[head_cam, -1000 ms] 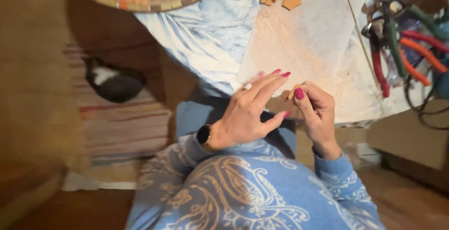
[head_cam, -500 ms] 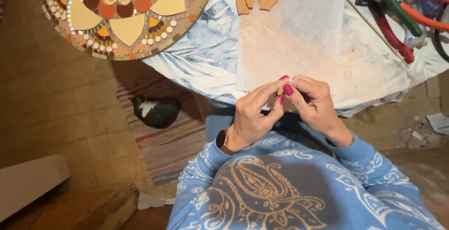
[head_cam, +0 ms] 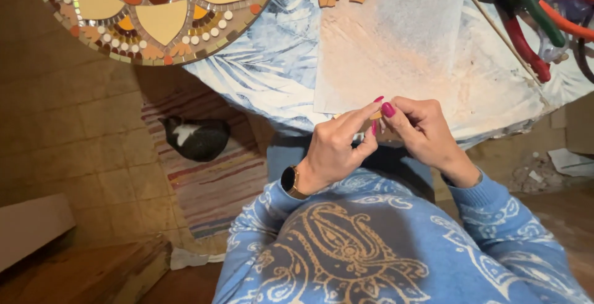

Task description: The person sits at a table shaping small mosaic tile pieces by hand, rubbing and smoothing them, then uses a thin wooden stick and mosaic nippers to trim a tile piece for a round mandala mosaic artwork laid on the table.

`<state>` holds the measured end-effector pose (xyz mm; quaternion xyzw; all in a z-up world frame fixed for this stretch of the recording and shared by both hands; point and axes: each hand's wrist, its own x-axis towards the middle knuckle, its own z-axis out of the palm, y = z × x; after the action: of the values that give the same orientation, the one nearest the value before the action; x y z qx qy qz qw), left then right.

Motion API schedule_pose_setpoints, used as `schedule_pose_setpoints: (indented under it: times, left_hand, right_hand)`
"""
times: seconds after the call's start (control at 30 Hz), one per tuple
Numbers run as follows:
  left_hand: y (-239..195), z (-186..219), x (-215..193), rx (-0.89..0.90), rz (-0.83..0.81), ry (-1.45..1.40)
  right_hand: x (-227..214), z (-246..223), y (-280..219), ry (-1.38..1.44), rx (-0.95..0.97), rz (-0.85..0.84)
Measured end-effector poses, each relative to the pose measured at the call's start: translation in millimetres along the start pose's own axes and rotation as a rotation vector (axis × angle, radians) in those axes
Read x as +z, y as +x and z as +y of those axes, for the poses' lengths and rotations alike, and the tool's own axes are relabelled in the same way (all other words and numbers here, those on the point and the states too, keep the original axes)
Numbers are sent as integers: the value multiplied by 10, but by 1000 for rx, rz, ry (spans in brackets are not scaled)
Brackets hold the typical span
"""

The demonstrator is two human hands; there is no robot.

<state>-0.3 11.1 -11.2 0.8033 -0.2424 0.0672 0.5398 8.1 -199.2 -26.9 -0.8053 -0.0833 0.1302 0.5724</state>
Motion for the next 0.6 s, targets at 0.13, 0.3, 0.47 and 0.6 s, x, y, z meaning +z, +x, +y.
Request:
schedule_pose_setpoints:
  times: [0.13,0.3,0.47,0.6]
  left_hand:
    - [-31,8,-17,-37,46,-84]
    - [-65,16,-50,-33,90,-65]
    - [-80,24,-69,-18,94,-75]
    - [-93,12,-62,-1,97,-57]
  right_hand:
    - [48,-51,1,-18,-44,11]
    - [87,-84,-7,0,-74,15]
    - [94,-30,-35,-21,-66,14]
    - [103,-108,-33,19,-57,-3]
